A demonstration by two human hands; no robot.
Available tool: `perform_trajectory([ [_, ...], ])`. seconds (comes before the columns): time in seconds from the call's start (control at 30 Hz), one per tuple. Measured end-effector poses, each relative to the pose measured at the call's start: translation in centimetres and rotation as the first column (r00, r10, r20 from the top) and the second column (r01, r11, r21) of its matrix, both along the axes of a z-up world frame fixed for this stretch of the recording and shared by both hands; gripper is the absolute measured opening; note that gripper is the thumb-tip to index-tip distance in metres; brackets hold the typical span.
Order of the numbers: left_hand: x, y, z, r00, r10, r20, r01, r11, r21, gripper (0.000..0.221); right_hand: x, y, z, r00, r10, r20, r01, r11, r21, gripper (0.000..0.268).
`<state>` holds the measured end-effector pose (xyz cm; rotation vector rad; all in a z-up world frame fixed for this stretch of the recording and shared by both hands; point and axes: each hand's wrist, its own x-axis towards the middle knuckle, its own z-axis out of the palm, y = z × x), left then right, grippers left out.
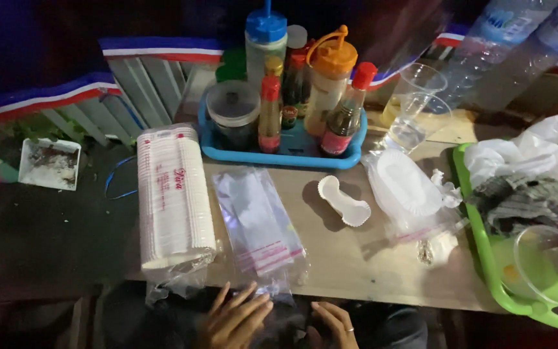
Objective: Packaging individual paper food liners into small plastic bags at a workspace.
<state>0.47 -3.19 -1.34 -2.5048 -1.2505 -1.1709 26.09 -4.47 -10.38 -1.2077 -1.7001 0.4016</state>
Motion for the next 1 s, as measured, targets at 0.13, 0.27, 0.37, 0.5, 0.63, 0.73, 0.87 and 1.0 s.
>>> perform_trajectory([
  [0.13,1.2,-0.1,1.0,0.848,0.175,0.501,-0.059,0.969,-0.239,0.019,-3.3,-0.6,3.8,0.973,-0.216,-0.084,0.216,0.976,-0.005,0.038],
  [0.27,3.0,1.1,-0.3,0.355,0.269,0.895,0.079,0.946,-0.316,0.01,-3.5,-1.1,4.3,0.96,-0.052,-0.274,0.043,0.998,-0.039,0.031],
  [0.37,3.2,2.2,2.4,0.242,0.353,0.904,0.215,0.889,-0.405,0.009,-4.1,-0.9,6.5,0.97,-0.096,-0.225,0.058,0.983,-0.173,0.029],
  [0.5,3.6,2.2,3.0,0.364,0.509,0.78,0.17,0.787,-0.593,0.02,-4.3,0.9,11.0,0.995,0.039,-0.095,-0.023,0.987,0.158,0.026],
  [0.63,3.5,2.4,2.8,0.676,0.32,0.664,0.137,0.83,-0.54,0.023,-5.7,3.0,17.8,0.931,0.25,0.266,-0.313,0.923,0.225,0.026],
  [0.73,4.1,2.4,3.9,0.704,0.186,0.686,0.174,0.891,-0.419,0.029,-6.1,3.7,16.6,0.956,0.179,0.231,-0.233,0.945,0.231,0.027],
  [0.87,4.7,2.0,4.8,0.695,0.263,0.67,0.075,0.9,-0.43,0.02,-5.3,3.3,14.7,0.955,0.134,0.264,-0.177,0.974,0.145,0.032],
  [1.0,5.2,2.1,4.8,0.747,0.211,0.631,-0.022,0.956,-0.293,0.014,-4.9,3.0,12.3,0.954,0.118,0.276,-0.174,0.967,0.186,0.03],
])
